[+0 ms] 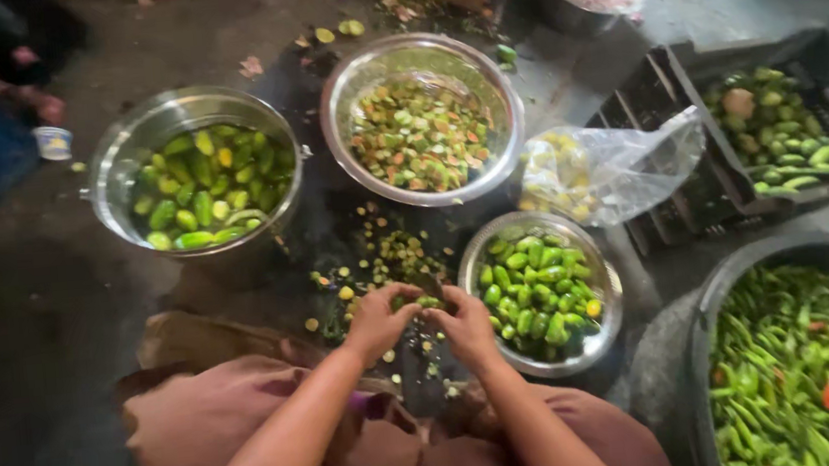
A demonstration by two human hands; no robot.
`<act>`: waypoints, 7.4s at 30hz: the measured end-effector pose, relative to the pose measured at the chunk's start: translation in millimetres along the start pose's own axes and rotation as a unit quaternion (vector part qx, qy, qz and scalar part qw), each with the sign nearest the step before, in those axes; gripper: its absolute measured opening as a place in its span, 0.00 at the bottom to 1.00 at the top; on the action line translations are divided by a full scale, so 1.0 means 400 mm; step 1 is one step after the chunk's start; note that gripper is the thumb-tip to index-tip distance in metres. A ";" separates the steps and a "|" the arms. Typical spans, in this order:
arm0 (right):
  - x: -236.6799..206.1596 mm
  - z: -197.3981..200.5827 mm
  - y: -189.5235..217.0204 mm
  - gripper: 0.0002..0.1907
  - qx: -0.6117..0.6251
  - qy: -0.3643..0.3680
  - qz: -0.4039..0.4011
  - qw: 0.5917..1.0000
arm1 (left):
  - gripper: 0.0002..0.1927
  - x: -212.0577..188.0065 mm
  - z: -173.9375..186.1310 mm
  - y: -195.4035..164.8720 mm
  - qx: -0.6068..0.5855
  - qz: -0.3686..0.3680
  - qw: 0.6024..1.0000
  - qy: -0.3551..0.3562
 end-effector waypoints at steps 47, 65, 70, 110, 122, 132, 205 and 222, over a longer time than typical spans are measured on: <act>-0.012 -0.006 0.034 0.17 -0.119 -0.093 0.117 0.982 | 0.13 0.027 0.020 -0.033 -0.008 -0.036 0.999 -0.014; 0.063 -0.033 -0.045 0.11 -0.201 -0.104 0.143 0.964 | 0.10 0.058 -0.051 0.108 0.073 0.088 0.990 -0.079; 0.079 -0.019 -0.045 0.17 -0.185 -0.083 0.152 0.967 | 0.12 0.055 -0.032 0.098 -0.049 0.119 0.991 -0.030; -0.002 -0.037 0.007 0.14 -0.016 -0.065 0.061 0.996 | 0.13 0.000 -0.056 0.064 -0.165 0.078 0.979 -0.087; 0.080 -0.035 -0.067 0.10 -0.210 -0.125 0.182 0.952 | 0.10 0.030 -0.092 0.135 -0.154 0.182 0.962 -0.136; 0.070 -0.027 -0.068 0.11 -0.013 -0.025 0.047 0.999 | 0.10 -0.004 -0.082 0.101 -0.152 0.115 0.974 -0.124; 0.061 0.034 -0.102 0.08 0.273 0.207 -0.253 0.905 | 0.34 -0.079 -0.082 0.027 0.033 0.081 0.996 0.024; 0.005 0.058 -0.008 0.08 0.222 0.220 -0.228 0.922 | 0.29 -0.064 0.018 -0.167 0.199 -0.154 0.961 0.113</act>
Point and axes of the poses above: each hand's wrist, its own x-axis towards the middle knuckle, its own z-axis out of the back of the hand, y = z × x, the point moved 1 cm from there along x, towards the middle knuckle, and after that the axes turned 12 degrees about -z, right-handed, at the moved point
